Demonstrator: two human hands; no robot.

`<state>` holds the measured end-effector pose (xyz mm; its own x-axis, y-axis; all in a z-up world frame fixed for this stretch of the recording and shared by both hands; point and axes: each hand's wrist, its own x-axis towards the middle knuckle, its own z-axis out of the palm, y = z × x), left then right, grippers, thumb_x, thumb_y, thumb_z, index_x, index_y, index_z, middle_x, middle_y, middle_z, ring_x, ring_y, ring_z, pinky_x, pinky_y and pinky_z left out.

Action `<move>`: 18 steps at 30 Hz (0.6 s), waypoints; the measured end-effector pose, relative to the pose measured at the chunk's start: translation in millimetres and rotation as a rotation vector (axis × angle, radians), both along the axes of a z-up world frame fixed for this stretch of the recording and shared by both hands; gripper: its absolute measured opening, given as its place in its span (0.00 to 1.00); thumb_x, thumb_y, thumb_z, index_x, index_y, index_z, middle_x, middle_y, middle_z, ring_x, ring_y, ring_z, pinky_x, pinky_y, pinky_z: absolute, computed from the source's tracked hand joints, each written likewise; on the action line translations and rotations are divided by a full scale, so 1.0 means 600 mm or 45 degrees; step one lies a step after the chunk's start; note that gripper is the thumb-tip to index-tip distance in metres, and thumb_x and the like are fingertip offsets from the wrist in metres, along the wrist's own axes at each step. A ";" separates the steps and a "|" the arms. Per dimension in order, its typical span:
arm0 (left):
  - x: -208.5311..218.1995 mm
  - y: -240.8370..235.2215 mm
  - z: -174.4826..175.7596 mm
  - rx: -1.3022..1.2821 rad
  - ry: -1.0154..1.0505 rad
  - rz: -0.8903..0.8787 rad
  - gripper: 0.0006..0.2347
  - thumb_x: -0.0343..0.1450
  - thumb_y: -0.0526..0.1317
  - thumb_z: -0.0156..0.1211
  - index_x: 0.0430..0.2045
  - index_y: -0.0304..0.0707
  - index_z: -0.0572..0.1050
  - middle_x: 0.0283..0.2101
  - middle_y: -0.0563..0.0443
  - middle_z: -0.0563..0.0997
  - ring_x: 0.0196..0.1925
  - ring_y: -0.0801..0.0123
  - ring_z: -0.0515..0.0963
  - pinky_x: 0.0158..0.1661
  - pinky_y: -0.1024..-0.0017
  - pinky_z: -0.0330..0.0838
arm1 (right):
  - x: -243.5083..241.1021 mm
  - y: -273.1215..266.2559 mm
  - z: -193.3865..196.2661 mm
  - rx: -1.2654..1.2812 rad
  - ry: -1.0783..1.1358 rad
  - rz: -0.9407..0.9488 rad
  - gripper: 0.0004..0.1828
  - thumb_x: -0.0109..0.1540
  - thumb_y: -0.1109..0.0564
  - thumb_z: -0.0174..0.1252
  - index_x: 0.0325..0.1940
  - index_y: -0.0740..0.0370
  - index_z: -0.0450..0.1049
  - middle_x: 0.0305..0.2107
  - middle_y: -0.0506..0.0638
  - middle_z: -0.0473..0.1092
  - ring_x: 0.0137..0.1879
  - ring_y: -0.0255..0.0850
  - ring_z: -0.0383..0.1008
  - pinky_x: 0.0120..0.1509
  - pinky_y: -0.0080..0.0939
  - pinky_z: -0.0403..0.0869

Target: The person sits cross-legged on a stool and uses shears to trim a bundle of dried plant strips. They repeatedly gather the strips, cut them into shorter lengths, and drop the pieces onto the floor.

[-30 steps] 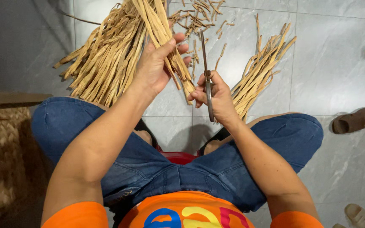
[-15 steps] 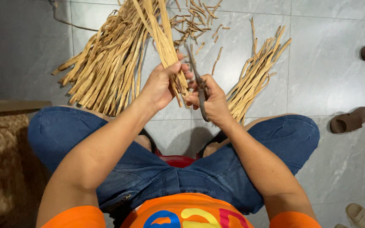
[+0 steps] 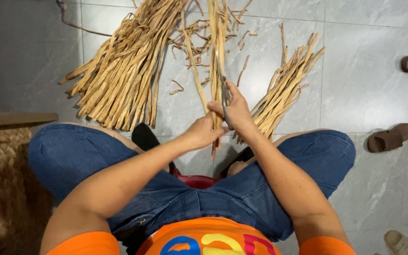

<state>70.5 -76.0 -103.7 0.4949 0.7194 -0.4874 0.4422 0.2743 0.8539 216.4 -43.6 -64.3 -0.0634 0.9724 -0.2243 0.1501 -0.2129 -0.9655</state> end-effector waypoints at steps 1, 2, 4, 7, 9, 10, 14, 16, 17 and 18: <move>-0.017 0.015 -0.005 0.031 -0.013 -0.190 0.21 0.72 0.51 0.64 0.45 0.30 0.71 0.34 0.45 0.85 0.35 0.66 0.86 0.39 0.69 0.79 | 0.001 -0.001 0.002 -0.092 -0.002 -0.048 0.43 0.59 0.59 0.69 0.72 0.72 0.56 0.41 0.55 0.76 0.42 0.35 0.77 0.46 0.33 0.77; -0.033 0.032 -0.008 0.062 -0.027 -0.379 0.23 0.73 0.55 0.68 0.43 0.28 0.74 0.36 0.45 0.87 0.38 0.67 0.87 0.44 0.70 0.79 | 0.002 -0.003 0.005 -0.184 -0.004 -0.093 0.43 0.58 0.59 0.67 0.73 0.71 0.57 0.38 0.57 0.76 0.40 0.36 0.78 0.43 0.33 0.76; -0.053 0.070 -0.007 0.182 -0.131 -0.265 0.23 0.70 0.54 0.67 0.50 0.32 0.76 0.41 0.46 0.85 0.42 0.66 0.84 0.45 0.68 0.77 | 0.005 -0.012 0.014 -0.124 0.009 -0.113 0.41 0.58 0.58 0.65 0.72 0.70 0.57 0.41 0.56 0.77 0.44 0.38 0.78 0.48 0.34 0.77; -0.085 0.133 0.009 -0.033 -0.437 0.158 0.29 0.71 0.54 0.62 0.63 0.36 0.65 0.48 0.45 0.80 0.49 0.67 0.79 0.45 0.69 0.75 | -0.005 -0.046 0.020 0.124 -0.066 0.029 0.42 0.59 0.58 0.68 0.73 0.68 0.57 0.51 0.56 0.73 0.55 0.43 0.74 0.59 0.39 0.73; -0.105 0.148 0.027 -0.148 -0.622 0.400 0.29 0.73 0.54 0.61 0.66 0.39 0.64 0.51 0.46 0.76 0.52 0.69 0.76 0.48 0.70 0.73 | -0.021 -0.068 0.016 0.227 -0.164 0.145 0.42 0.59 0.59 0.69 0.73 0.66 0.58 0.54 0.56 0.71 0.58 0.45 0.72 0.62 0.42 0.71; -0.109 0.156 0.035 -0.203 -0.715 0.523 0.29 0.74 0.54 0.60 0.67 0.41 0.63 0.52 0.46 0.74 0.54 0.70 0.75 0.49 0.71 0.71 | -0.032 -0.078 0.011 0.217 -0.221 0.186 0.41 0.58 0.58 0.70 0.72 0.64 0.59 0.52 0.56 0.72 0.57 0.45 0.72 0.61 0.42 0.72; -0.108 0.177 0.064 -0.043 -0.969 0.768 0.24 0.76 0.48 0.59 0.63 0.40 0.60 0.50 0.45 0.80 0.48 0.67 0.83 0.46 0.70 0.78 | -0.051 -0.115 -0.006 0.067 -0.199 0.326 0.38 0.60 0.54 0.67 0.71 0.59 0.60 0.42 0.54 0.75 0.48 0.41 0.75 0.55 0.39 0.75; -0.111 0.191 0.078 0.073 -0.983 0.927 0.20 0.78 0.47 0.55 0.60 0.33 0.65 0.47 0.44 0.81 0.44 0.66 0.85 0.43 0.68 0.80 | -0.051 -0.123 -0.010 -0.070 -0.269 0.398 0.37 0.59 0.54 0.67 0.71 0.56 0.61 0.36 0.55 0.76 0.42 0.41 0.76 0.50 0.40 0.75; -0.115 0.197 0.085 0.097 -1.023 0.975 0.19 0.78 0.47 0.53 0.60 0.36 0.65 0.44 0.46 0.81 0.40 0.67 0.84 0.40 0.69 0.81 | -0.050 -0.126 -0.011 -0.138 -0.307 0.433 0.37 0.59 0.53 0.66 0.70 0.55 0.61 0.33 0.55 0.76 0.39 0.41 0.76 0.48 0.40 0.76; -0.121 0.204 0.092 0.120 -1.063 1.023 0.18 0.78 0.47 0.51 0.60 0.39 0.65 0.41 0.47 0.81 0.37 0.69 0.83 0.38 0.70 0.81 | -0.050 -0.128 -0.010 -0.076 -0.321 0.467 0.36 0.59 0.53 0.67 0.70 0.55 0.61 0.33 0.55 0.76 0.38 0.41 0.77 0.47 0.41 0.76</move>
